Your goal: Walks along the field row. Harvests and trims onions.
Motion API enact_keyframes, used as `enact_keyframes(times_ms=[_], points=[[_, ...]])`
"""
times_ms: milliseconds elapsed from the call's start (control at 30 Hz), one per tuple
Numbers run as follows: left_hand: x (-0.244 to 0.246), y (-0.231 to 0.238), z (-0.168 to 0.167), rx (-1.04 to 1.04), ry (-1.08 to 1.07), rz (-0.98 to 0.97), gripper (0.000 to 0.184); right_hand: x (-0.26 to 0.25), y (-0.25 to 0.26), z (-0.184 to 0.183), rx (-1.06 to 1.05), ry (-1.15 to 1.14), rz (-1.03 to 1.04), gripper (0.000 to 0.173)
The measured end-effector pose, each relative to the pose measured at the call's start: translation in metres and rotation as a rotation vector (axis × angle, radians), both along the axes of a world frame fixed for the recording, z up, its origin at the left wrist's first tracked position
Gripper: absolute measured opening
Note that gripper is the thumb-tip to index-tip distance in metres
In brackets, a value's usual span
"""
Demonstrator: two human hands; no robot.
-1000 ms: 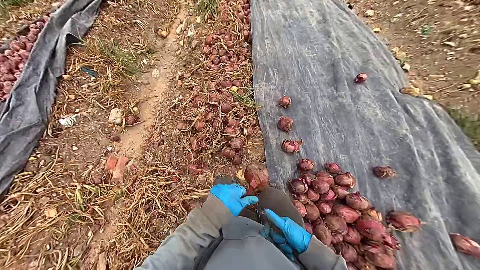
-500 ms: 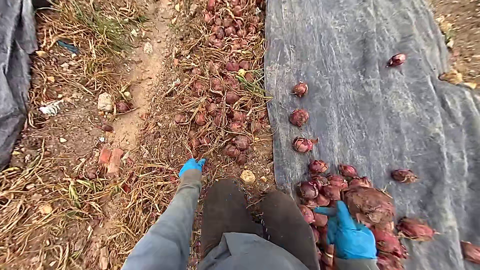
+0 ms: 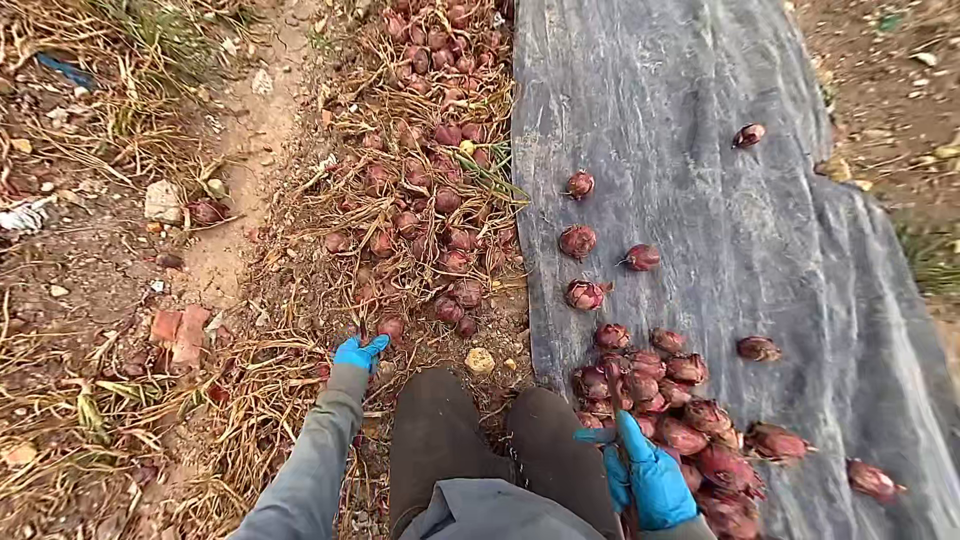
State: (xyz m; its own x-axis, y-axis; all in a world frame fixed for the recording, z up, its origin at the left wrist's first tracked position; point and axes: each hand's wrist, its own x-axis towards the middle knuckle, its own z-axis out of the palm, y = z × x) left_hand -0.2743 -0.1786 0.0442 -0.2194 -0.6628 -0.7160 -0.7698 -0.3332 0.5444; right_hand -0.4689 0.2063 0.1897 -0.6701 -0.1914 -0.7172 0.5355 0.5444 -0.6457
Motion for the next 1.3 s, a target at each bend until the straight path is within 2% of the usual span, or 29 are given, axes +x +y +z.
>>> enact_keyframes(times_ms=[100,167,200,233,300,367,433,500,533,600,633,700,767,833,900,967,1000,1067,1100,1133,1200,1267,1300], points=[[0.02,0.07,0.061,0.171,0.526,0.154,0.012,0.014,-0.028,-0.008,-0.148,-0.295,0.233,0.065],[0.031,0.117,0.091,0.347,0.807,0.174,0.004,0.028,-0.04,-0.013,-0.309,-0.429,0.337,0.067],[0.032,0.136,0.106,0.41,0.851,0.128,0.005,0.035,-0.043,-0.011,-0.385,-0.447,0.364,0.065],[0.032,0.153,0.118,0.433,0.846,0.065,0.009,0.041,-0.045,-0.006,-0.424,-0.439,0.383,0.06],[0.028,0.177,0.135,0.388,0.721,-0.073,0.012,0.049,-0.046,0.01,-0.337,-0.306,0.447,0.049],[0.02,0.184,0.145,0.217,0.424,-0.213,0.02,0.053,-0.038,0.018,-0.13,-0.071,0.519,0.053],[0.009,0.177,0.154,0.021,0.058,-0.286,0.038,0.053,-0.017,0.016,-0.086,0.058,0.518,0.056],[-0.004,0.171,0.155,-0.162,-0.134,-0.291,0.052,0.052,0.009,0.015,-0.121,0.044,0.408,0.06],[-0.012,0.173,0.153,-0.253,-0.155,-0.304,0.051,0.049,0.021,0.014,-0.094,-0.001,0.403,0.063],[-0.023,0.181,0.154,-0.424,-0.092,-0.421,0.039,0.045,0.041,0.01,-0.001,-0.131,0.501,0.068],[-0.028,0.186,0.16,-0.464,0.016,-0.487,0.034,0.046,0.046,0.007,0.02,-0.195,0.546,0.069],[-0.035,0.199,0.179,-0.448,0.215,-0.711,0.029,0.05,0.054,0.0,-0.066,-0.314,0.558,0.073],[-0.034,0.22,0.193,-0.335,0.37,-1.005,0.027,0.057,0.063,-0.008,-0.319,-0.372,0.419,0.075],[-0.031,0.241,0.195,-0.183,0.479,-1.286,0.027,0.07,0.059,-0.008,-0.529,-0.311,0.127,0.06],[-0.026,0.26,0.185,-0.084,0.554,-1.453,0.026,0.079,0.044,0.001,-0.516,-0.172,-0.068,0.052],[-0.019,0.267,0.177,-0.053,0.619,-1.446,0.029,0.085,0.031,0.004,-0.394,-0.05,-0.126,0.052],[-0.015,0.263,0.174,-0.092,0.67,-1.378,0.028,0.088,0.027,0.005,-0.349,0.028,-0.122,0.046],[-0.008,0.245,0.162,-0.24,0.741,-1.161,0.025,0.089,0.03,0.0,-0.344,0.267,0.017,0.015],[-0.003,0.231,0.155,-0.3,0.703,-1.031,0.022,0.085,0.035,-0.002,-0.332,0.4,0.153,0.028],[0.003,0.213,0.145,-0.315,0.578,-0.895,0.021,0.077,0.039,-0.005,-0.306,0.502,0.22,0.038],[0.016,0.155,0.116,-0.214,0.109,-0.678,0.026,0.048,0.045,-0.002,-0.136,0.591,0.212,0.048],[0.038,0.083,0.071,-0.159,-0.392,-0.61,0.053,0.01,0.045,0.002,-0.051,0.587,0.055,0.051],[0.054,0.053,0.043,-0.21,-0.56,-0.593,0.07,-0.006,0.043,0.006,0.003,0.562,-0.021,0.054]])
